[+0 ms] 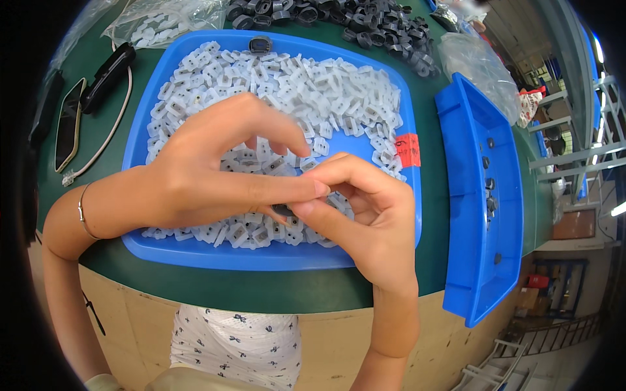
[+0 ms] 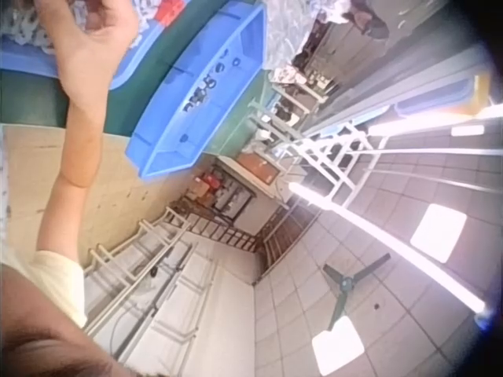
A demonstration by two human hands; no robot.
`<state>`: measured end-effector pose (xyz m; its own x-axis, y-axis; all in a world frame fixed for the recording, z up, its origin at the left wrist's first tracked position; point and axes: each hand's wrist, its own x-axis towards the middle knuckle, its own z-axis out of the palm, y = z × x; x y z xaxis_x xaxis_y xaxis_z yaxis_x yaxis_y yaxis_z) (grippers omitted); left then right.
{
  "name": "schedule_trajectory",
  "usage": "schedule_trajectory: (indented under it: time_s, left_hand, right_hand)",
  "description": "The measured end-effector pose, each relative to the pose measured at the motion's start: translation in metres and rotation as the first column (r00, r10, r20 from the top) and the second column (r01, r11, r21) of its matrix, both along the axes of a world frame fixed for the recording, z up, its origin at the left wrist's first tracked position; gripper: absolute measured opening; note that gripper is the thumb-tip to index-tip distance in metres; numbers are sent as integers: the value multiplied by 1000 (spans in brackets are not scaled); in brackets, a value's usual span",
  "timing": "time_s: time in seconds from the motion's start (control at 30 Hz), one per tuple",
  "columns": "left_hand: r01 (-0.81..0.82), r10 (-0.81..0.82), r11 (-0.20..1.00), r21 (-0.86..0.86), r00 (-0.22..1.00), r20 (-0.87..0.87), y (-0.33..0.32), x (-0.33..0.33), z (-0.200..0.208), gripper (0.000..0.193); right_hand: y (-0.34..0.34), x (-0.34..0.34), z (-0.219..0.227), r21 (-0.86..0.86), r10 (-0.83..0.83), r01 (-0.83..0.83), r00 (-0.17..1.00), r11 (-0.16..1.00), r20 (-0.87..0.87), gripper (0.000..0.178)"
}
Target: The person assembles electrical components by fitting white plastic inserts into grey housings by hand and placing the assembled units into a bin.
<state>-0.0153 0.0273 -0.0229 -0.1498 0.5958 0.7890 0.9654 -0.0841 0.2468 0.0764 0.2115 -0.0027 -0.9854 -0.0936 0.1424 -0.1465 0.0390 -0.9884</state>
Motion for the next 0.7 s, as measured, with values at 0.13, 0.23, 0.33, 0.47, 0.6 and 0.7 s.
schedule_trajectory:
  time_s: [0.13, 0.23, 0.33, 0.47, 0.6, 0.7]
  left_hand:
    - [19, -18, 1000, 19, 1000, -26, 2, -2, -4, 40]
    - [-12, 13, 999, 39, 1000, -25, 3, -2, -6, 40]
    - [-31, 32, 999, 35, 999, -8, 3, -3, -5, 38]
    - [15, -14, 994, -104, 1000, 8, -2, -1, 1, 33]
    - [42, -52, 982, -184, 997, -49, -3, -2, -1, 29]
    - [25, -42, 986, -165, 995, -96, -2, -2, -3, 28]
  right_hand:
    - [0, 2, -3, 13, -2, 2, 999, 1000, -42, 13]
    - [-7, 3, -3, 100, -51, 58, 996, 993, -72, 13]
    - [-11, 4, 3, 71, -103, 99, 994, 992, 44, 14]
    - [-7, 5, 2, 160, -14, 10, 1000, 987, 24, 18]
    - [-4, 2, -7, 342, 51, 0, 989, 940, -141, 20]
    - [-5, 3, -9, 367, 31, 10, 994, 930, -104, 18]
